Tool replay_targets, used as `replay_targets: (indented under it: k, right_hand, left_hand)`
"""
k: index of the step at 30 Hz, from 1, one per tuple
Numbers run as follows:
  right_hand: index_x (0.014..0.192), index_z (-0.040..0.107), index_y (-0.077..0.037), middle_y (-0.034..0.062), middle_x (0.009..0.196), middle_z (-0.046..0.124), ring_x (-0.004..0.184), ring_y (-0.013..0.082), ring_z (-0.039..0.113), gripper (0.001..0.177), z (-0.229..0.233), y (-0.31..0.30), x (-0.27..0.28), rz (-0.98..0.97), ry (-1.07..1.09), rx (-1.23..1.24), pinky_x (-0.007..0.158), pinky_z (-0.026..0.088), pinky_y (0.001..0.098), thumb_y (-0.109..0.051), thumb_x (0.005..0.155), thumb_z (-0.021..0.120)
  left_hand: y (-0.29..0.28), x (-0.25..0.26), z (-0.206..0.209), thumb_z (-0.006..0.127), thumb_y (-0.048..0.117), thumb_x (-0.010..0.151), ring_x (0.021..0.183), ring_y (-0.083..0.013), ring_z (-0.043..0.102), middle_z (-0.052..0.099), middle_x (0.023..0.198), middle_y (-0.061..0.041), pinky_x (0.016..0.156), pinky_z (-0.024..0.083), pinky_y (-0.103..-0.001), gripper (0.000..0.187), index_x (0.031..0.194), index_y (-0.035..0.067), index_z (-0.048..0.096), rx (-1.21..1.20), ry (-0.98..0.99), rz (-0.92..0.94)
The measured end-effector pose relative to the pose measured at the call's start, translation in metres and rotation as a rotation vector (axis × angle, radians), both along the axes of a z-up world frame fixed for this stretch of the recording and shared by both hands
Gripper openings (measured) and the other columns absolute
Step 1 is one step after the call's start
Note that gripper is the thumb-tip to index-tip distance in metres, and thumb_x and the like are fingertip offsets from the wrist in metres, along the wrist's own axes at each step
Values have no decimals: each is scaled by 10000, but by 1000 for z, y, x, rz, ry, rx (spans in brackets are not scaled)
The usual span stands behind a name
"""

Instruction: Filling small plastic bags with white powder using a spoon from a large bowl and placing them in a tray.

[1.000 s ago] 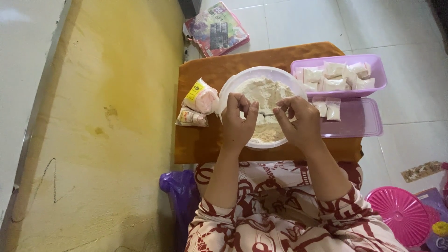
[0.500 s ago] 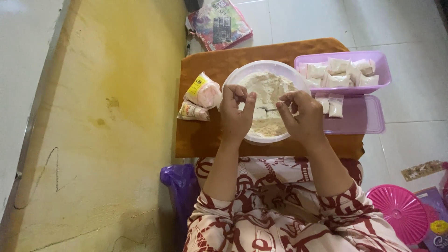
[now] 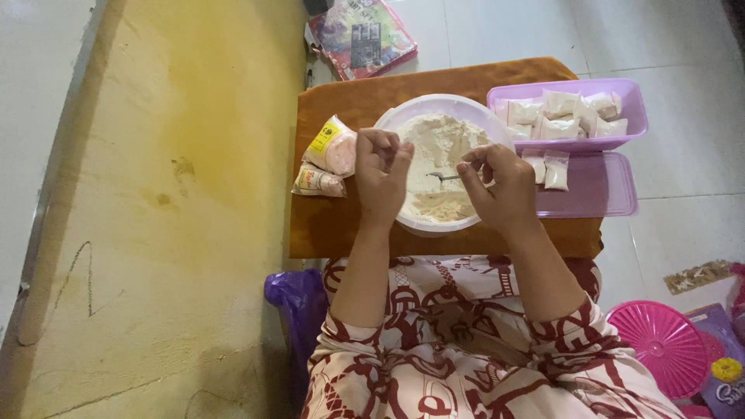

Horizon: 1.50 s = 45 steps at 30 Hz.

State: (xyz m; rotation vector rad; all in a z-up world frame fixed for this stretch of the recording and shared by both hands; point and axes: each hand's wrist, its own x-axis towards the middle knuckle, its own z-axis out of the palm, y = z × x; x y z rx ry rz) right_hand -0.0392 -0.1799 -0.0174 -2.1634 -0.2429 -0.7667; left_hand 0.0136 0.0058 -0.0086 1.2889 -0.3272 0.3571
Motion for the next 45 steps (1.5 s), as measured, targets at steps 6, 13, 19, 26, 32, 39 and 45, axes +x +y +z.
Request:
replay_targets:
  k: [6, 13, 19, 26, 32, 39, 45]
  right_hand:
    - [975, 708, -39, 78, 720, 646, 577, 220, 587, 102, -2, 0, 3, 14, -64, -29, 569, 483, 346, -128, 999, 753]
    - [1023, 702, -50, 94, 757, 631, 596, 229, 562, 146, -10, -4, 2, 41, -14, -25, 598, 471, 361, -178, 1092, 711]
    - [1006, 706, -34, 110, 773, 647, 591, 230, 568, 135, -5, -1, 2, 31, -22, -13, 609, 481, 343, -140, 1085, 734]
    - [1021, 696, -38, 108, 766, 639, 596, 220, 568, 172, -8, -2, 3, 20, -5, -26, 611, 484, 344, -186, 1104, 724]
    - [1006, 693, -33, 109, 757, 640, 589, 226, 567, 152, -9, -3, 4, 27, -15, -22, 586, 476, 343, -155, 1090, 727]
    - [993, 696, -30, 119, 745, 644, 580, 237, 575, 88, -4, 1, 3, 24, -28, -5, 569, 482, 341, -79, 1048, 744]
    - [992, 705, -18, 139, 760, 661, 567, 235, 563, 64, -1, 1, 3, 44, -31, 26, 567, 481, 332, -55, 1028, 742]
  left_hand:
    - [52, 17, -8, 640, 67, 972, 862, -34, 514, 497, 957, 37, 737, 446, -202, 305, 983, 199, 365, -137, -14, 170]
    - [115, 40, -99, 702, 142, 901, 972, -207, 587, 587, 1108, -62, 813, 462, -334, 274, 1014, 176, 455, 303, 230, 588]
    - [123, 25, -129, 883, 216, 718, 1305, -481, 511, 478, 1378, -253, 1085, 420, -572, 488, 1080, 110, 573, 854, 164, 558]
    - [127, 26, -143, 676, -62, 815, 1270, -448, 558, 562, 1322, -221, 1080, 462, -520, 195, 968, 27, 595, 996, 115, 519]
    - [137, 36, -167, 630, 25, 923, 1172, -375, 644, 656, 1232, -117, 1003, 521, -473, 168, 1003, 160, 690, 1048, 97, 523]
    - [131, 48, -179, 769, 274, 779, 1245, -316, 575, 610, 1269, -35, 956, 519, -519, 292, 1067, 269, 721, 1431, 240, 543]
    - [101, 57, -168, 835, 445, 688, 1244, -378, 538, 547, 1295, -95, 1015, 450, -578, 381, 1001, 254, 730, 1351, 118, 714]
